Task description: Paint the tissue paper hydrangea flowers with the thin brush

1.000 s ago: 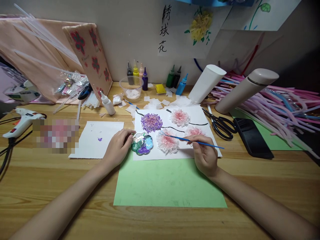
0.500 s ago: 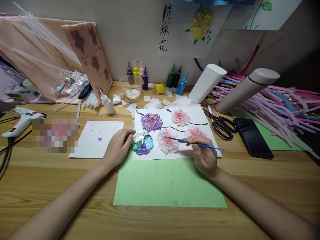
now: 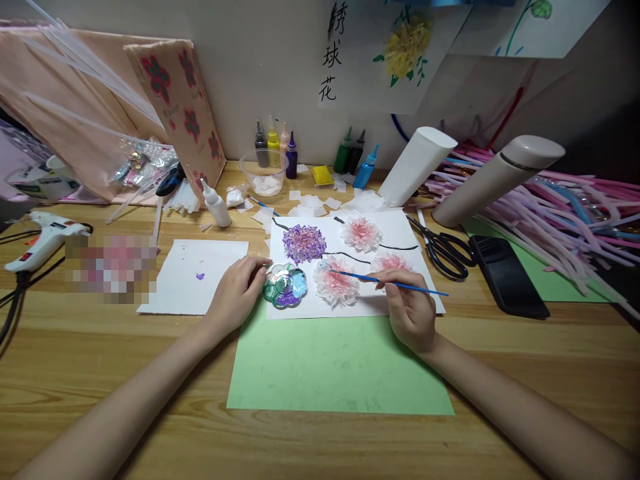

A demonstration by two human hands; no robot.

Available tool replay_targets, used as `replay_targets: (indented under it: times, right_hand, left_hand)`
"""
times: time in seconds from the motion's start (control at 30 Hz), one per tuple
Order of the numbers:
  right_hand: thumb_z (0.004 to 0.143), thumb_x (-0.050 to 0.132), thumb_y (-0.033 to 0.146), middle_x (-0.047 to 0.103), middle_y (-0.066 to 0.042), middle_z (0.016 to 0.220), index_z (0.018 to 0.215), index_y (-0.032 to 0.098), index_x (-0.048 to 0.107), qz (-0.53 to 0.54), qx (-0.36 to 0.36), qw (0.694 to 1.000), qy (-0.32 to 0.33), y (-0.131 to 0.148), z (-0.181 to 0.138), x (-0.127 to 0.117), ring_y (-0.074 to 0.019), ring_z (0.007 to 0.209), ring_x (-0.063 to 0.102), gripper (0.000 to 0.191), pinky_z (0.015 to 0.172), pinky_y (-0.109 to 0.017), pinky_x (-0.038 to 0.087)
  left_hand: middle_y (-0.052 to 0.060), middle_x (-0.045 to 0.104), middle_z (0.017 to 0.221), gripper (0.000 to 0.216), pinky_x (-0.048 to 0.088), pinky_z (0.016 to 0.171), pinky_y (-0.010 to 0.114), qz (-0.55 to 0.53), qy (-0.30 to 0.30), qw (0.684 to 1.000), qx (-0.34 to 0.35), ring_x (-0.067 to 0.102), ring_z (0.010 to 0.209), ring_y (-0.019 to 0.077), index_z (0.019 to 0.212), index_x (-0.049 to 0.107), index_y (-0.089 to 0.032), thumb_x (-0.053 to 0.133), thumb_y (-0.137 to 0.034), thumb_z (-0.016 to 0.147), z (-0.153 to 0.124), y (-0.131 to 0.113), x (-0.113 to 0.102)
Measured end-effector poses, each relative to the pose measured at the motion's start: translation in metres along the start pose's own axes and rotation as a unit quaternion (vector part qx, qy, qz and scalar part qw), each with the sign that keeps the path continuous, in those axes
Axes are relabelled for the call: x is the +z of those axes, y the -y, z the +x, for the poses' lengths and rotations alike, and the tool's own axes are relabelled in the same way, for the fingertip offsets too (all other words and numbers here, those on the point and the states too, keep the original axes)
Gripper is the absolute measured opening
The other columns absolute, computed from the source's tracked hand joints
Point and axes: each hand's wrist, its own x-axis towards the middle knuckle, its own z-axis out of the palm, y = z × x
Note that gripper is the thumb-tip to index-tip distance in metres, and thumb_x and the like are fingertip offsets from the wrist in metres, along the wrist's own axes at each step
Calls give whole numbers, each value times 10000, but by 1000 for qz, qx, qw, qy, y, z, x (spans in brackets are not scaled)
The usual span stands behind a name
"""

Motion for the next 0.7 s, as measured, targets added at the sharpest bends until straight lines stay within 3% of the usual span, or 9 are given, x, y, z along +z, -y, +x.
replay_targets:
  times: [0.7]
  right_hand:
    - [866,470,155,683,-54,888,997,230,560,15,-69,998,0,8,6,-1,-218,880,655,176,743,-392,507]
  left_hand:
    - [41,624,1043,273,416,863,353,6,0,1000,-3,554,990,215,1060,577,-212,357,-333,953,1,-2,0]
